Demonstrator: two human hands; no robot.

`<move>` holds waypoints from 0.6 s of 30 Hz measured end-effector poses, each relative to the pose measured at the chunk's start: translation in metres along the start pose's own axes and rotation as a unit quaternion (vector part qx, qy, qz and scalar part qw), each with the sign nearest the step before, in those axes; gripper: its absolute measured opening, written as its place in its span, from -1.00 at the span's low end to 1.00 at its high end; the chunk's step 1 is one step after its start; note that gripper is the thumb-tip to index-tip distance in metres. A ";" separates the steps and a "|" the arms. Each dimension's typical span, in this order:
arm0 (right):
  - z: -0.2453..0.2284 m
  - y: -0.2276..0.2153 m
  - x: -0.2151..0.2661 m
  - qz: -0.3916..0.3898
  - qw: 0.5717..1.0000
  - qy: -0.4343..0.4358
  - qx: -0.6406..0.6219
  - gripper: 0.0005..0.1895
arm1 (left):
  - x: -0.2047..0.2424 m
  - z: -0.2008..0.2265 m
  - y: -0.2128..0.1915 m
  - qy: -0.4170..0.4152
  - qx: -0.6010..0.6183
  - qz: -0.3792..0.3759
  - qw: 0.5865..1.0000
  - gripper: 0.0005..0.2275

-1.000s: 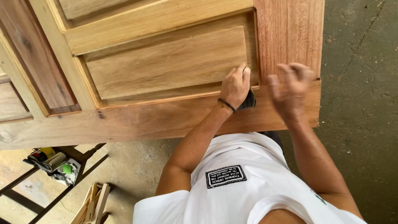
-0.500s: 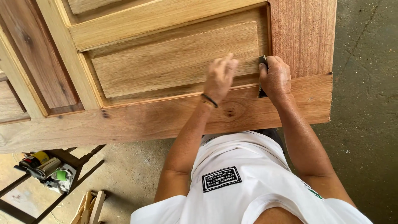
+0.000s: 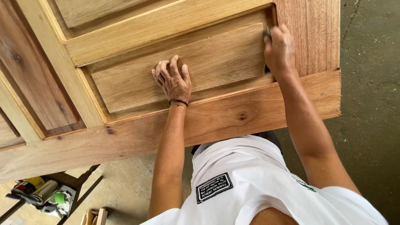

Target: Sanding the surface and edges of a wooden door using sandpaper

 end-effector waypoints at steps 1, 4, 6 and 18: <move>-0.001 -0.006 0.018 0.001 1.000 0.002 0.002 -0.87 | 0.001 0.001 -0.001 0.001 0.003 -0.001 1.000 -0.75; -0.001 -0.012 0.047 -0.047 0.998 0.032 -0.018 -0.90 | 0.000 0.004 -0.001 0.001 -0.009 -0.003 1.000 -0.74; -0.004 -0.019 0.041 -0.012 0.999 0.033 -0.023 -0.91 | -0.001 0.007 -0.002 0.011 -0.030 0.005 0.999 -0.75; -0.007 -0.027 0.045 -0.010 0.998 0.024 -0.054 -0.94 | -0.002 0.009 -0.004 0.015 -0.025 0.009 1.000 -0.75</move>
Point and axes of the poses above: each hand's wrist, its own x-axis away from the middle knuckle, its own y-axis out of the palm, z = x × y, the point moved 8 cm from there along -x, towards the middle knuckle, and after that the axes turned 10 degrees about x, right-handed, at the moved point
